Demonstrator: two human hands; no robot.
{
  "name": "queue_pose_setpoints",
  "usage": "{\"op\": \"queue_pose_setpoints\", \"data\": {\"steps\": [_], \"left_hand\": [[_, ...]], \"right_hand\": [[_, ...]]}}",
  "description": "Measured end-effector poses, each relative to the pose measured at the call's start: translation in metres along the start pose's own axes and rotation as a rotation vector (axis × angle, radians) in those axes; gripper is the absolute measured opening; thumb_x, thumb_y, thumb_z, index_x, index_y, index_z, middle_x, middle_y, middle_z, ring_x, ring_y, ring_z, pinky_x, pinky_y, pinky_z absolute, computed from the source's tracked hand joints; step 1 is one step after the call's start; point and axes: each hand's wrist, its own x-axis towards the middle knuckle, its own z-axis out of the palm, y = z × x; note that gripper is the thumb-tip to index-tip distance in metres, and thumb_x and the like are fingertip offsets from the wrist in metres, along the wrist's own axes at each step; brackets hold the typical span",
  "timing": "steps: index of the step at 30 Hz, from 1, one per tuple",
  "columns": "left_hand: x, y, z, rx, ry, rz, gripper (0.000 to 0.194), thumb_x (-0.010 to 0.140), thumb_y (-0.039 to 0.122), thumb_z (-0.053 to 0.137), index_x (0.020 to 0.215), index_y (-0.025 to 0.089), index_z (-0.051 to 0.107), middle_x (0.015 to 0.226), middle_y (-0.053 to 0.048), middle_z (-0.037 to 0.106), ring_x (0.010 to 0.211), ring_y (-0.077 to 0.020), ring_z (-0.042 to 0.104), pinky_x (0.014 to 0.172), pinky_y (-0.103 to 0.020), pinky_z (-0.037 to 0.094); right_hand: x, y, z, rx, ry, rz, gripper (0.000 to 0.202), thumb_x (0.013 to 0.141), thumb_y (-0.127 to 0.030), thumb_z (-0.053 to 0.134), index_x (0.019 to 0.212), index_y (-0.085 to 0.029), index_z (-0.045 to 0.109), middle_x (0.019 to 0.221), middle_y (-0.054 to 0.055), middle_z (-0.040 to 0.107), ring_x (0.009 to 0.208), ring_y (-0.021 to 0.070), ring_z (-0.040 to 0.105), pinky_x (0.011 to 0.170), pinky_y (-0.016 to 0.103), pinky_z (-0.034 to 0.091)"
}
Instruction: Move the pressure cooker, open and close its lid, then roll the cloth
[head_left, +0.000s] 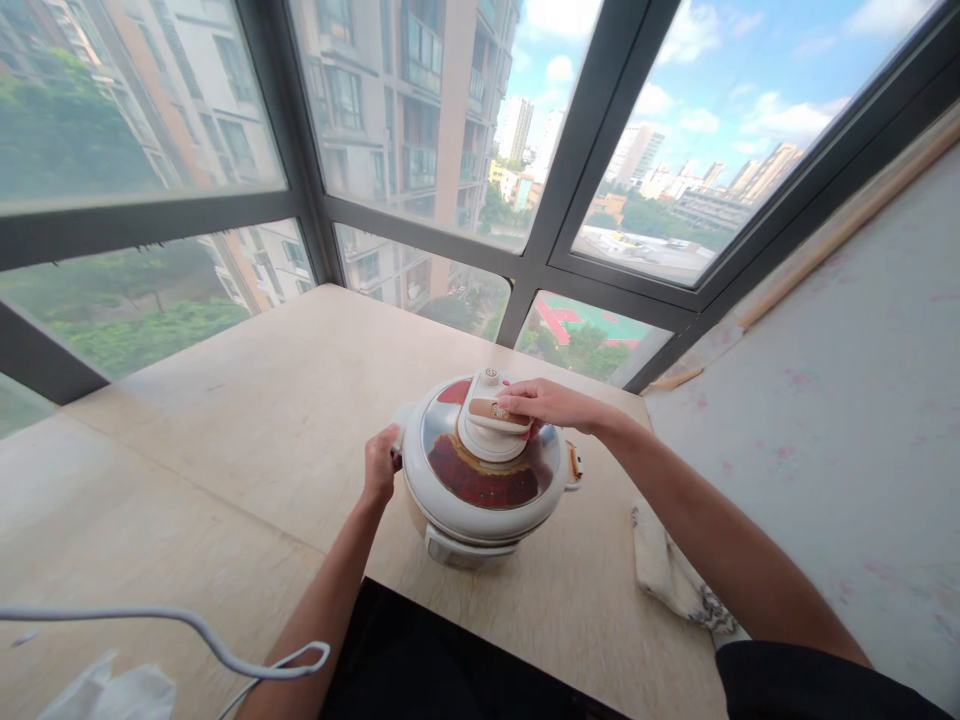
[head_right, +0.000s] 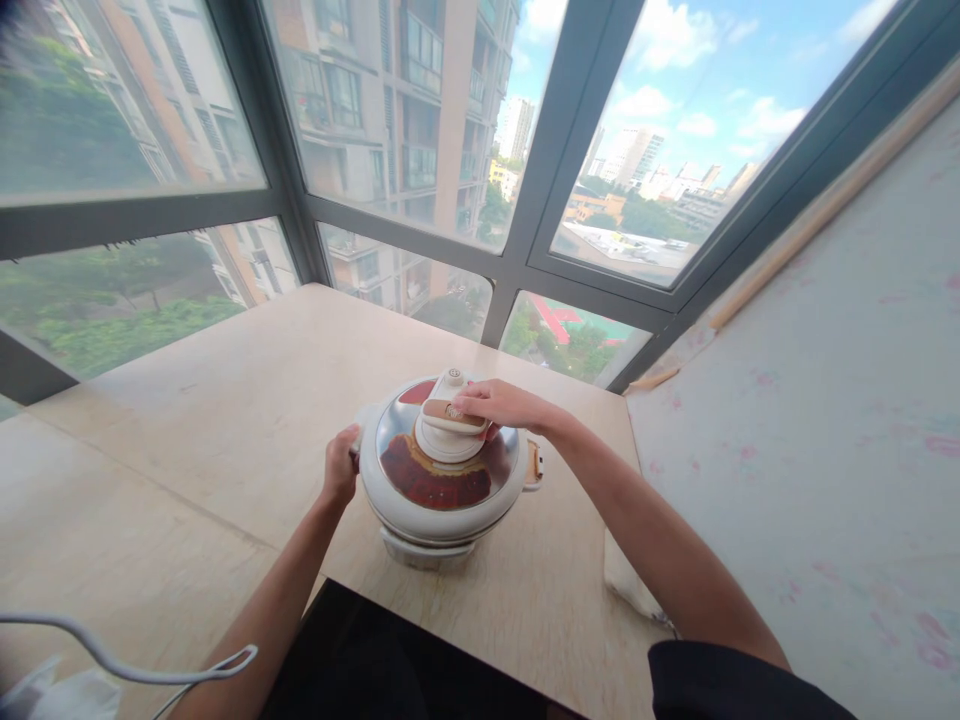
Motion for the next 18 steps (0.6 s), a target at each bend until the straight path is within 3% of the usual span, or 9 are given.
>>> {"op": "queue_pose_setpoints", "data": {"steps": [4, 7, 10, 14, 18], "left_hand": [[-0.002, 0.002, 0.001, 0.006, -0.005, 0.002, 0.040, 0.066, 0.053, 0.057, 0.050, 0.022, 0.036, 0.041, 0.006, 0.031, 0.036, -0.0065, 0.026, 0.036, -0.020, 0.018], [-0.001, 0.002, 0.001, -0.003, 0.003, 0.005, 0.039, 0.066, 0.052, 0.057, 0.051, 0.022, 0.037, 0.041, 0.006, 0.032, 0.036, -0.0065, 0.027, 0.036, -0.020, 0.018], [0.000, 0.001, 0.002, -0.008, 0.013, 0.014, 0.038, 0.067, 0.050, 0.057, 0.051, 0.022, 0.037, 0.042, 0.006, 0.032, 0.036, -0.0066, 0.027, 0.036, -0.020, 0.020], [-0.001, 0.002, 0.002, -0.001, -0.001, 0.028, 0.038, 0.070, 0.047, 0.056, 0.049, 0.022, 0.037, 0.040, 0.006, 0.031, 0.036, -0.0067, 0.026, 0.036, -0.021, 0.021], [0.000, 0.001, 0.001, -0.006, -0.012, 0.038, 0.039, 0.071, 0.048, 0.055, 0.049, 0.022, 0.036, 0.040, 0.006, 0.031, 0.036, -0.0068, 0.026, 0.037, -0.021, 0.020]], "right_hand": [[-0.002, -0.007, 0.007, -0.329, 0.204, -0.149, 0.044, 0.099, -0.051, 0.046, 0.082, -0.017, 0.067, 0.081, 0.003, 0.065, 0.076, 0.0165, 0.059, 0.069, 0.027, 0.044], [-0.002, -0.014, 0.023, -0.498, 0.246, -0.241, 0.037, 0.099, -0.050, 0.049, 0.098, -0.018, 0.069, 0.098, 0.006, 0.070, 0.091, 0.0209, 0.062, 0.081, 0.030, 0.043], [0.001, -0.019, 0.046, -0.713, 0.331, -0.182, 0.040, 0.095, -0.053, 0.058, 0.111, -0.017, 0.065, 0.113, 0.013, 0.067, 0.106, 0.0268, 0.060, 0.087, 0.034, 0.044], [0.009, -0.014, 0.065, -0.920, 0.452, -0.103, 0.045, 0.098, -0.056, 0.051, 0.113, -0.016, 0.062, 0.116, 0.018, 0.065, 0.105, 0.0305, 0.059, 0.078, 0.035, 0.048], [0.019, 0.000, 0.063, -1.018, 0.446, -0.180, 0.043, 0.098, -0.054, 0.048, 0.106, -0.015, 0.064, 0.106, 0.017, 0.067, 0.093, 0.0284, 0.061, 0.068, 0.032, 0.045]]}}
